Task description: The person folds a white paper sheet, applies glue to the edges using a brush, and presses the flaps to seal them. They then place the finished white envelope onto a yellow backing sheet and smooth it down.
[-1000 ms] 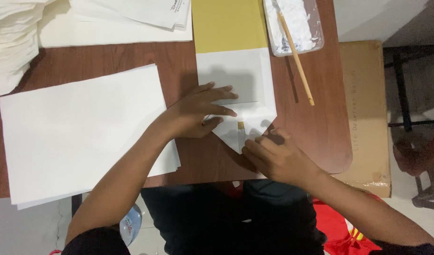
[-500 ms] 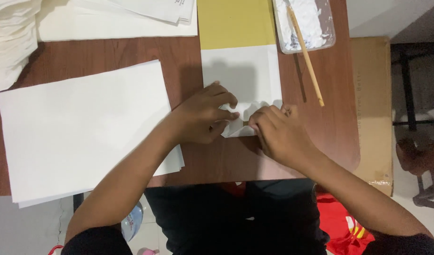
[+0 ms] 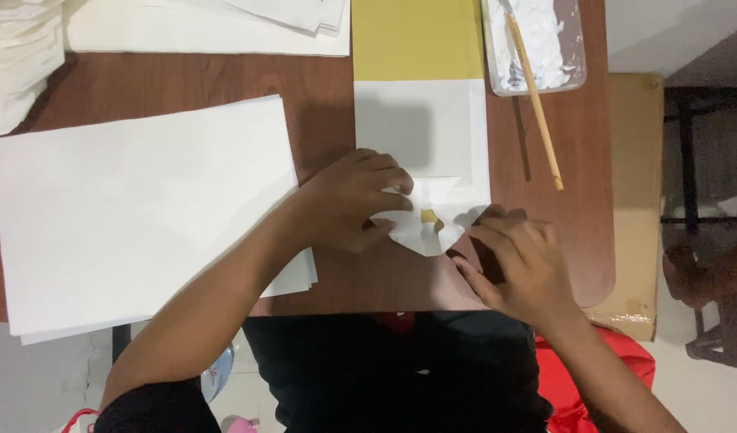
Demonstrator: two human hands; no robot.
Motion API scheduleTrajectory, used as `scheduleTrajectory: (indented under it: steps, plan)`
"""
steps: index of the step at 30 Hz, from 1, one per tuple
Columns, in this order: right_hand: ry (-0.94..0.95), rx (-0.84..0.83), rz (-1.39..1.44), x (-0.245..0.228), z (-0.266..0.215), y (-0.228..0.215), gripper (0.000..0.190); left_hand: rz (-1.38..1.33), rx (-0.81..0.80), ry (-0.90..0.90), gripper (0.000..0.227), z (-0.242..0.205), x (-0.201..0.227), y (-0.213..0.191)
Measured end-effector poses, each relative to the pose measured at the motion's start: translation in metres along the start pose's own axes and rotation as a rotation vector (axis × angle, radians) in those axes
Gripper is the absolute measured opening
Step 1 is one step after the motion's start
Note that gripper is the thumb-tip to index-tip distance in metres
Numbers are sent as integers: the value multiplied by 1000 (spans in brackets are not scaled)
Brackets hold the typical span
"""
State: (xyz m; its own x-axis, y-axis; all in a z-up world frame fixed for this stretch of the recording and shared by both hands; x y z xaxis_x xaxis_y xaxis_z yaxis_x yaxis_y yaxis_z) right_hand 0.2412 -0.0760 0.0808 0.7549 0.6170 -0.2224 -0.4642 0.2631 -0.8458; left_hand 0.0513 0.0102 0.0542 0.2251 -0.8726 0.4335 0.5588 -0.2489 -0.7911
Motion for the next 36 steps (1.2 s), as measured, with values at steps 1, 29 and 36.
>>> scheduleTrajectory:
  steps: [1, 29, 36]
  plan:
    - [21, -31, -12, 1, 1, 2, 34, -4, -28, -26, 14, 1, 1, -1]
    - [62, -26, 14, -3, 7, 17, 8, 180, -145, -73, 21, -2, 0, 13]
    - [199, -8, 101, -2, 21, 15, 8, 113, -77, -111, 8, -2, -1, 12]
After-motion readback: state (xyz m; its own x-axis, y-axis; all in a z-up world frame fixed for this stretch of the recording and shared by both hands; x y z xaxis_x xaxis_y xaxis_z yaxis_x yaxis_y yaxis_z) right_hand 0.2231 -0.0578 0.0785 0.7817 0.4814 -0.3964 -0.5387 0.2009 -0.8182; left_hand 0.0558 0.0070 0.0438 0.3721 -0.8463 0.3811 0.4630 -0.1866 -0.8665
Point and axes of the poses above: each hand's wrist, its own z-axis towards the middle knuckle, its own y-axis out of the palm, x = y × z, the point moved 7 cm from there along z, towards the middle knuckle
